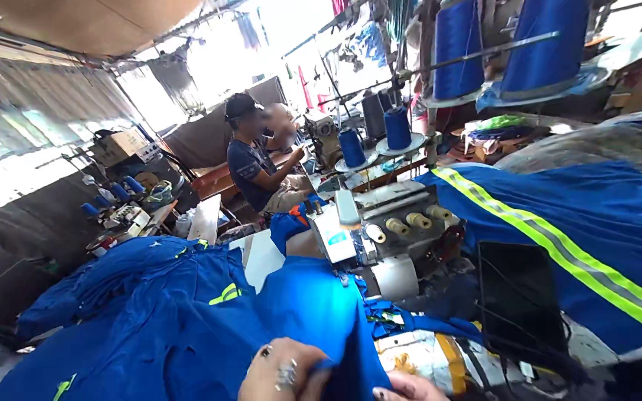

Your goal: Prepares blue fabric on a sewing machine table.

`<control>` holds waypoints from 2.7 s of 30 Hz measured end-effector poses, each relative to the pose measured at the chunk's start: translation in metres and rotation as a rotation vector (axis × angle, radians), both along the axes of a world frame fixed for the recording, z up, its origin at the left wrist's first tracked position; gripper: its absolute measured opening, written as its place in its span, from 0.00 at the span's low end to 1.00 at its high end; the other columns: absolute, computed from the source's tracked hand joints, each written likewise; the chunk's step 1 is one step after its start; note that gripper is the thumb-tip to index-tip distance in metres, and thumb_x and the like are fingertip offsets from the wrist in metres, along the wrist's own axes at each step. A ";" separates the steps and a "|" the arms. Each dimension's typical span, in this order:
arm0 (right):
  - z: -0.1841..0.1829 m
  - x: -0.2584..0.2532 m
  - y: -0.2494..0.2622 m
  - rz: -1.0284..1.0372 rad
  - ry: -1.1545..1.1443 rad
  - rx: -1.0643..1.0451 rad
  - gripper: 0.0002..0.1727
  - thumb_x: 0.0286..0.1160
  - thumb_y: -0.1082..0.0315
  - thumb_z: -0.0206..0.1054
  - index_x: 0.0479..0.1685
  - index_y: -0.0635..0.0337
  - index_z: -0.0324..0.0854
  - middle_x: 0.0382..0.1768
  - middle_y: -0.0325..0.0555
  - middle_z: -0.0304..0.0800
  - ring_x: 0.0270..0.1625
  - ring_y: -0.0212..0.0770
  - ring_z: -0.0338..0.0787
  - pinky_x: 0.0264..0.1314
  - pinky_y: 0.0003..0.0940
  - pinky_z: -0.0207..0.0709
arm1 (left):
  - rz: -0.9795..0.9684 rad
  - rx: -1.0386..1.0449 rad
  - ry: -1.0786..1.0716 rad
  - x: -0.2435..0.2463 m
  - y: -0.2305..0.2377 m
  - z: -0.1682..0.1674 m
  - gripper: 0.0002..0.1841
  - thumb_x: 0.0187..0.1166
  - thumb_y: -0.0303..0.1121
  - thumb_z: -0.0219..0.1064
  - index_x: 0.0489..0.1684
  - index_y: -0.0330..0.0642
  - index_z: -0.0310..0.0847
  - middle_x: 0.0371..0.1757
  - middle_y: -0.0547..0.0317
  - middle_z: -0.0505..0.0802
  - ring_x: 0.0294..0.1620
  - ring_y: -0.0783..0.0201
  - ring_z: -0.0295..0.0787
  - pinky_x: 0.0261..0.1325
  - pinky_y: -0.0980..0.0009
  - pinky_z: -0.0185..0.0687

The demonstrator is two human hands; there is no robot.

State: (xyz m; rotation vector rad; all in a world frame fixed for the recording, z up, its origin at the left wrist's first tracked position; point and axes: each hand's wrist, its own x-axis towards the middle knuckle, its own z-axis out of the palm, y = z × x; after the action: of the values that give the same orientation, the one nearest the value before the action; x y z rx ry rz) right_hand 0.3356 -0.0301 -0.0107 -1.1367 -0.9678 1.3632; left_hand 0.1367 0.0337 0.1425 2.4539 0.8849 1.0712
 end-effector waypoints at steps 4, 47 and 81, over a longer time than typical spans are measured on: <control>0.003 0.006 -0.008 0.040 0.056 -0.014 0.10 0.78 0.76 0.64 0.54 0.59 0.82 0.41 0.32 0.95 0.41 0.24 0.92 0.48 0.26 0.87 | -0.008 0.031 0.188 0.010 -0.030 -0.033 0.05 0.75 0.30 0.74 0.36 0.38 0.93 0.34 0.51 0.94 0.41 0.58 0.92 0.50 0.64 0.85; 0.008 0.017 -0.035 0.048 0.182 -0.016 0.08 0.73 0.80 0.69 0.46 0.61 0.87 0.36 0.37 0.95 0.35 0.30 0.94 0.43 0.26 0.91 | 0.061 0.181 -0.071 0.036 -0.069 -0.142 0.06 0.78 0.26 0.69 0.41 0.44 0.93 0.38 0.58 0.92 0.47 0.65 0.88 0.57 0.72 0.84; 0.019 0.015 0.050 -0.235 -0.058 0.216 0.29 0.70 0.75 0.69 0.74 0.56 0.72 0.29 0.35 0.87 0.28 0.31 0.88 0.32 0.25 0.86 | 0.160 0.573 0.137 0.044 0.022 -0.137 0.12 0.81 0.27 0.62 0.48 0.47 0.94 0.54 0.58 0.98 0.65 0.57 0.90 0.80 0.52 0.68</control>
State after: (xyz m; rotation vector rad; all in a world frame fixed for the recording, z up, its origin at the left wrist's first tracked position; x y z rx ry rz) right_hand 0.3501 0.0203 0.0078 -1.0926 -0.9649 1.0176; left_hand 0.1802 0.0558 0.0052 2.9907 0.9261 1.3817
